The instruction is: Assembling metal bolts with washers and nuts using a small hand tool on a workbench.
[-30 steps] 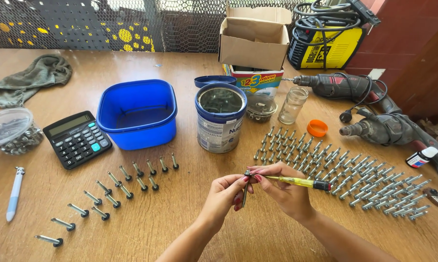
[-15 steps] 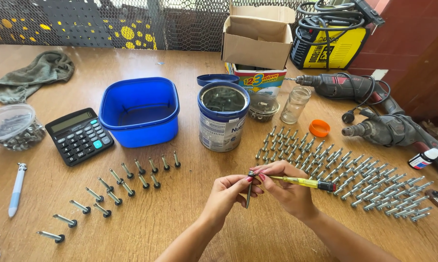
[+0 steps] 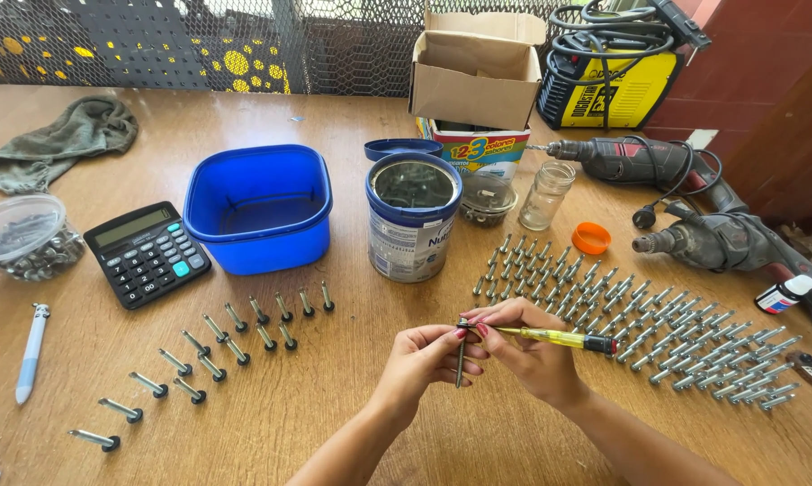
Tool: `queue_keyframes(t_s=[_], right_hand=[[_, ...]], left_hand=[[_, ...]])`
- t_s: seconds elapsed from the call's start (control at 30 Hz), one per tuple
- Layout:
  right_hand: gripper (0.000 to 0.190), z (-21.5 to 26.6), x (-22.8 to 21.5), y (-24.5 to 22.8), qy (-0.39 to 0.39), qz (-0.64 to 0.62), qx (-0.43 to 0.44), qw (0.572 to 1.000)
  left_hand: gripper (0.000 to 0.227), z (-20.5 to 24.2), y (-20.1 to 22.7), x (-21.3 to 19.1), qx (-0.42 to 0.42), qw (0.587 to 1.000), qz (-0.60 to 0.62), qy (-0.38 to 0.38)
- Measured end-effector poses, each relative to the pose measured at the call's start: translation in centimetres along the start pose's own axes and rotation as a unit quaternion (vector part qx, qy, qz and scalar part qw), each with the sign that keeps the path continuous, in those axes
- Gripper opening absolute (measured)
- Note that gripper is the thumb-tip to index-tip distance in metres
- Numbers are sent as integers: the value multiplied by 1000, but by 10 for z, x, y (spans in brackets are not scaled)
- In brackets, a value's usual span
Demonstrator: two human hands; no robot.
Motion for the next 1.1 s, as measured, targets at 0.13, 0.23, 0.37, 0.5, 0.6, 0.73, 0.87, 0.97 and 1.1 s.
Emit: queue_keyframes(t_s=[0.13,0.23,0.37,0.5,0.6,0.73,0.87,0.97,1.1], right_hand=[[8,1,1,3,6,-27,22,999],[9,0,1,1,2,-3,14,1000],[10,0,1,0,-1,9,2,1000],[10,0,1,0,1,45,-7,999],[8,-2,2,-3,-1,53,-5,999],[9,-1,2,-1,-1,50,-3,999],[10,-1,2,1,3,31,8,999],[9,-1,2,1,4,43,8,999],[8,-1,1,3,2,54,11,998]], left_hand=[[31,0,-1,1,-3,1000,11,4],[33,0,1,1,0,1000,2,7],[32,-1,0,-1,1,1000,-12,17],[29,0,2,0,2,999,-17,32],[27,-1,2,-1,1,999,-13,45],[26,1,5,0,-7,998,-4,61],[25,2,8,1,-9,998,-14,58],[25,4,9,1,-9,998,-17,63],[22,4,9,1,-11,997,-16,79]])
Point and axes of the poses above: each hand's wrist, its own z-axis away from the middle knuckle, its own x-axis out of the palm, y = z × x, the point moved 3 cm from there along -z, towards the middle knuckle, and after that the axes turned 4 degrees about y, right-handed, at the moved point
